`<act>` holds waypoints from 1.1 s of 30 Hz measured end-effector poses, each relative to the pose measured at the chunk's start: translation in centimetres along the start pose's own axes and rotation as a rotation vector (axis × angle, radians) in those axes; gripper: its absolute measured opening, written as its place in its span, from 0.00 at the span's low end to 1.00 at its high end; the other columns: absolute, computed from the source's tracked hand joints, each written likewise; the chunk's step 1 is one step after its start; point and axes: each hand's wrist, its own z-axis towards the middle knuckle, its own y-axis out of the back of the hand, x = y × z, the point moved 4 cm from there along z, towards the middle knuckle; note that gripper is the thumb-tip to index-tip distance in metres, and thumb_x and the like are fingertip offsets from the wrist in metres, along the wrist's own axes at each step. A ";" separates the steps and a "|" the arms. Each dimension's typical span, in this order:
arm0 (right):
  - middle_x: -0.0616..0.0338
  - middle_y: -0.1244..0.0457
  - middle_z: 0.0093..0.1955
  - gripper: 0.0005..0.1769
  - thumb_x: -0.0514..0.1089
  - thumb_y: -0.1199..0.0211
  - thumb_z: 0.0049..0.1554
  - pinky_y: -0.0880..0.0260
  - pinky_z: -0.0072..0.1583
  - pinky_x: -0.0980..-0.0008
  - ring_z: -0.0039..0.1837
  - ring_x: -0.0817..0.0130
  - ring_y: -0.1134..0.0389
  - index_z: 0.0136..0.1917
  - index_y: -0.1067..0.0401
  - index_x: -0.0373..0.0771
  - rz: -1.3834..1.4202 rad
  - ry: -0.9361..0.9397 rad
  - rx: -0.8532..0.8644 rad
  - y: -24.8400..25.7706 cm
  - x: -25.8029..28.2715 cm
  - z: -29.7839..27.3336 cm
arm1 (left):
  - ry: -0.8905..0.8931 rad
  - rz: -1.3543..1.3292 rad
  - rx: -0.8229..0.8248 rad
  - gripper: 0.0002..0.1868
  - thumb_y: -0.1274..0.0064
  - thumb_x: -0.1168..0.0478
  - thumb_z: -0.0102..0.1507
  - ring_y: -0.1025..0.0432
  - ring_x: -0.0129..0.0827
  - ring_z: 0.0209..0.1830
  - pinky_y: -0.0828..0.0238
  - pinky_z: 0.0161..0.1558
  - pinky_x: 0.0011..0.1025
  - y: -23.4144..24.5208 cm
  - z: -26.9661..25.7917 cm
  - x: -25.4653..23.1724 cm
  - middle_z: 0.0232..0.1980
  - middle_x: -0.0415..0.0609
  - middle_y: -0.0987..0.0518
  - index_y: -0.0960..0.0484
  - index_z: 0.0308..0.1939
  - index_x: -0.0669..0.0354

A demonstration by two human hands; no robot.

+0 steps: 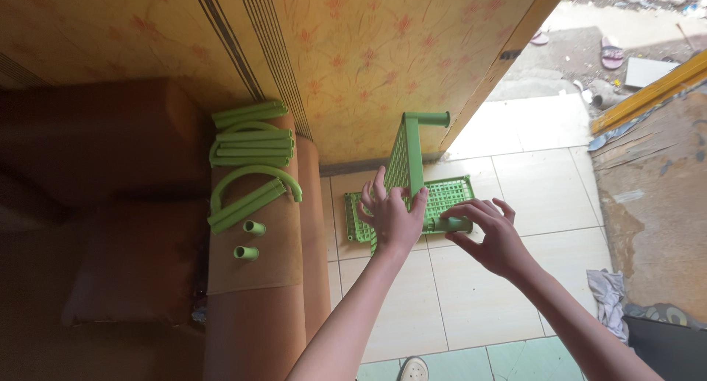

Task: The person assembles a green plastic storage shelf by inserting green plastic rods into the holes of a grid panel. They repeatedly pick up rods, align them with the panel, and push them into place, gradually building the frame.

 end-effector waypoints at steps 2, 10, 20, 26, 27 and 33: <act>0.70 0.31 0.55 0.19 0.48 0.26 0.49 0.57 0.76 0.47 0.64 0.69 0.33 0.54 0.24 0.53 -0.016 -0.007 -0.019 2.1 0.5 -0.1 | -0.022 -0.019 -0.026 0.25 0.47 0.39 0.64 0.61 0.54 0.80 0.74 0.70 0.70 1.1 0.4 -2.5 0.78 0.55 0.46 0.16 0.37 0.59; 0.73 0.31 0.51 0.20 0.49 0.24 0.48 0.59 0.78 0.47 0.58 0.71 0.31 0.53 0.25 0.51 -0.061 0.071 -0.189 8.0 2.5 -3.2 | -0.058 -0.047 -0.077 0.24 0.48 0.40 0.63 0.61 0.54 0.80 0.74 0.71 0.67 2.8 -2.5 -8.8 0.78 0.58 0.46 0.18 0.38 0.60; 0.71 0.29 0.47 0.17 0.52 0.26 0.50 0.62 0.75 0.43 0.59 0.71 0.31 0.52 0.23 0.53 -0.140 0.150 -0.123 10.2 4.0 -7.2 | -0.095 -0.024 -0.077 0.25 0.50 0.41 0.66 0.62 0.57 0.78 0.75 0.70 0.69 2.9 -7.5 -10.4 0.77 0.59 0.47 0.20 0.40 0.62; 0.72 0.29 0.48 0.22 0.53 0.26 0.47 0.63 0.77 0.43 0.55 0.74 0.29 0.52 0.27 0.49 -0.040 0.070 -0.102 11.3 5.0 -8.5 | -0.074 -0.054 -0.097 0.23 0.50 0.43 0.66 0.61 0.55 0.78 0.75 0.71 0.69 4.3 -9.6 -12.0 0.77 0.56 0.46 0.20 0.39 0.61; 0.73 0.29 0.48 0.20 0.53 0.26 0.47 0.62 0.78 0.43 0.54 0.75 0.29 0.52 0.27 0.49 -0.032 0.064 -0.111 11.6 5.3 -8.5 | -0.059 -0.062 -0.106 0.22 0.51 0.43 0.66 0.60 0.54 0.79 0.74 0.71 0.68 4.7 -9.4 -12.4 0.77 0.55 0.46 0.19 0.39 0.61; 0.69 0.31 0.50 0.17 0.50 0.25 0.48 0.61 0.74 0.43 0.57 0.71 0.30 0.52 0.24 0.52 -0.065 0.224 -0.191 13.9 8.0 -8.6 | -0.010 -0.093 -0.118 0.21 0.55 0.46 0.67 0.60 0.48 0.80 0.75 0.73 0.65 6.6 -9.4 -13.3 0.78 0.50 0.45 0.18 0.38 0.59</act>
